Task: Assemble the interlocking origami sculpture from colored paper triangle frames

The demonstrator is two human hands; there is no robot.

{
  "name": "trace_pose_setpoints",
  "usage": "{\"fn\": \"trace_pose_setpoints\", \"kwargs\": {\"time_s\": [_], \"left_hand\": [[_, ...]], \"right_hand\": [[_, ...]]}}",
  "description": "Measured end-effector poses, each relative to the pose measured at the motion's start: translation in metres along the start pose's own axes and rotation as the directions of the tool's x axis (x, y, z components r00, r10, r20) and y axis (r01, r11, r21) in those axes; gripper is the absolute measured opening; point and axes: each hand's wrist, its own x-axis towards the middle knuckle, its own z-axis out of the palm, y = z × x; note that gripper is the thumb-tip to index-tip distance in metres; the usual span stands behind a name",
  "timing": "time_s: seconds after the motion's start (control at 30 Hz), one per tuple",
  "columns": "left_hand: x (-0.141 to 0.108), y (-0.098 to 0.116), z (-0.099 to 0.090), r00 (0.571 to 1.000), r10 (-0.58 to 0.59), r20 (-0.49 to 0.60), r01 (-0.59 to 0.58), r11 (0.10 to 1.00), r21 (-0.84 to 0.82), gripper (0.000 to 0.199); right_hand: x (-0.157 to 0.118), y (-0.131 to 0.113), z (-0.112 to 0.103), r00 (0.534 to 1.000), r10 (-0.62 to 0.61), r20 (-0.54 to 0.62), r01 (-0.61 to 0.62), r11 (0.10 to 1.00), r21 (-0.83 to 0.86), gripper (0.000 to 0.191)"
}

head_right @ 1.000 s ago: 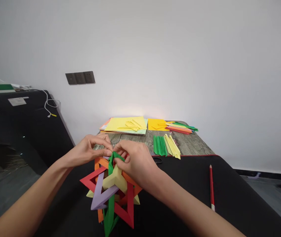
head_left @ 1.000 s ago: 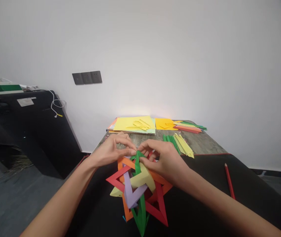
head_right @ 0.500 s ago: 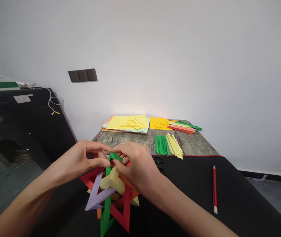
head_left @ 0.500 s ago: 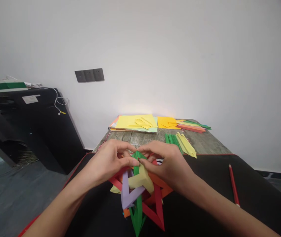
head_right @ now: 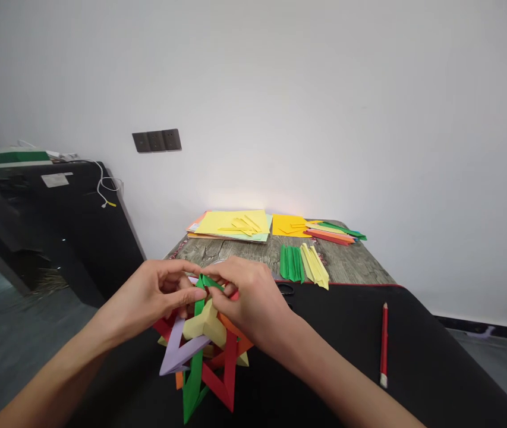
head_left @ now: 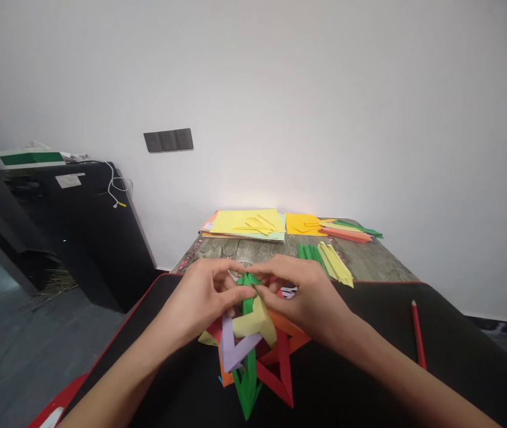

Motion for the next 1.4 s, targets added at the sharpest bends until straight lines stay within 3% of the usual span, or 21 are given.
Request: {"fn": "trace_pose_setpoints", "kwargs": {"time_s": [0.4, 0.8, 1.07, 1.23, 1.4], "left_hand": [[0.001, -0.001, 0.000, 0.996, -0.092, 0.002, 0.091, 0.987, -0.132, 0.036], [0.001, -0.001, 0.000, 0.995, -0.103, 0.002, 0.102, 0.984, -0.143, 0.037], [-0.001, -0.002, 0.002, 0.998, -0.066, -0.018, 0.064, 0.992, -0.110, 0.034], [-0.004, 0.000, 0.007, 0.999, -0.022, -0.024, 0.020, 0.996, -0.088, 0.028], [-0.006, -0.001, 0.012, 0.999, 0.043, -0.025, -0.043, 0.999, -0.009, 0.018]], "right_hand": [[0.001, 0.001, -0.004, 0.997, -0.080, 0.021, 0.080, 0.997, 0.025, 0.024], [0.001, 0.002, -0.005, 0.996, -0.084, 0.025, 0.082, 0.995, 0.063, 0.022], [0.006, -0.007, -0.010, 0.985, 0.142, 0.093, -0.156, 0.974, 0.166, 0.017], [0.009, -0.008, -0.015, 0.903, 0.354, 0.245, -0.414, 0.868, 0.274, 0.012], [0.013, -0.007, -0.024, 0.845, 0.400, 0.354, -0.514, 0.790, 0.335, 0.008]]}}
